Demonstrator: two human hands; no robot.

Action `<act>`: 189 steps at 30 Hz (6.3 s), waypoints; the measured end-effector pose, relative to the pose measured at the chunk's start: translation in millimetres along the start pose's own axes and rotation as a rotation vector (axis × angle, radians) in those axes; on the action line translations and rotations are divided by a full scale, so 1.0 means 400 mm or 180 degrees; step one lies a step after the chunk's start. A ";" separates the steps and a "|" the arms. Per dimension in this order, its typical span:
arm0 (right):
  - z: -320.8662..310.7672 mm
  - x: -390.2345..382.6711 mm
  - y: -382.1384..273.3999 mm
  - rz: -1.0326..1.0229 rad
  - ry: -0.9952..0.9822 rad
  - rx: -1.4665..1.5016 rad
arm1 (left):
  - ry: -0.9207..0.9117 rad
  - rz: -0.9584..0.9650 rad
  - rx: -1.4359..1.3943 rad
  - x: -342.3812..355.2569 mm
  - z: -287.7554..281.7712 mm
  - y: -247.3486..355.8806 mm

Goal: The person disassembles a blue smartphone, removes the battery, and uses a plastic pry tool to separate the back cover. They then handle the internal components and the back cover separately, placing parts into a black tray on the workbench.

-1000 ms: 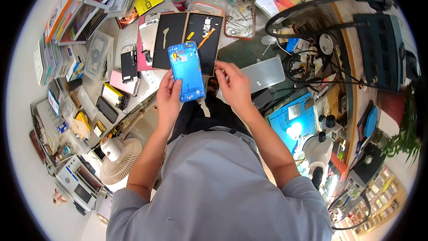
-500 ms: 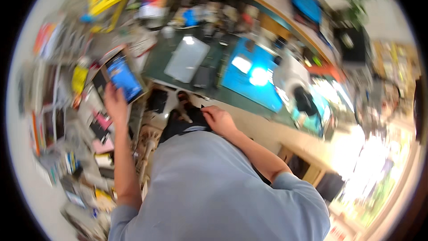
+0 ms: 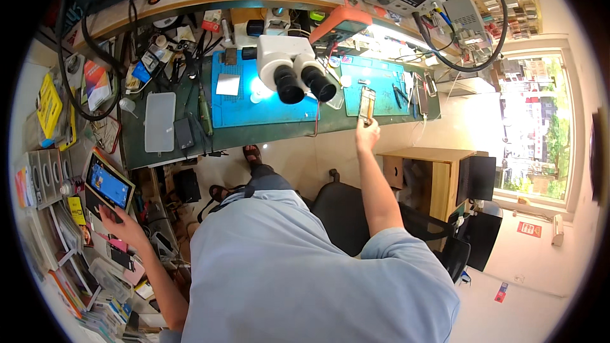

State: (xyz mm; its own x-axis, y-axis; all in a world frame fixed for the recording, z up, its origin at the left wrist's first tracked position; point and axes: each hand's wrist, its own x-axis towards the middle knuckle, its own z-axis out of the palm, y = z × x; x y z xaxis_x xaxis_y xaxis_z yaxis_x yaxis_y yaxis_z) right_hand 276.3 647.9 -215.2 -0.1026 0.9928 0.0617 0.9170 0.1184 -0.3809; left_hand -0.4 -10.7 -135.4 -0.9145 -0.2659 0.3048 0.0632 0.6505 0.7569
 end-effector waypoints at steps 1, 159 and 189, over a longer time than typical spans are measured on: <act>0.003 0.034 0.003 0.0057 -0.0093 -0.0175 | 0.0116 0.0098 0.0018 -0.021 0.012 0.047; 0.011 -1.270 -1.058 -0.5379 -0.5667 0.0326 | 0.0504 -0.3651 -0.4609 -0.133 -0.176 0.008; 0.028 -1.248 -1.120 -0.1811 -0.5430 0.1700 | -0.0051 -0.3251 -0.4594 -0.066 -0.168 0.008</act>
State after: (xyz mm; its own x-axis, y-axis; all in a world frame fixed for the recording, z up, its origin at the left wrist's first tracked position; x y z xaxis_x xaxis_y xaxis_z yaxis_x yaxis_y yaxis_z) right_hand -87.7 99.3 -85.7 -0.8451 -0.2545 -0.4702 0.4725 0.0559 -0.8795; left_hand 50.8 -49.4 -102.1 -0.8136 -0.1149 -0.5699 -0.2213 -0.8453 0.4862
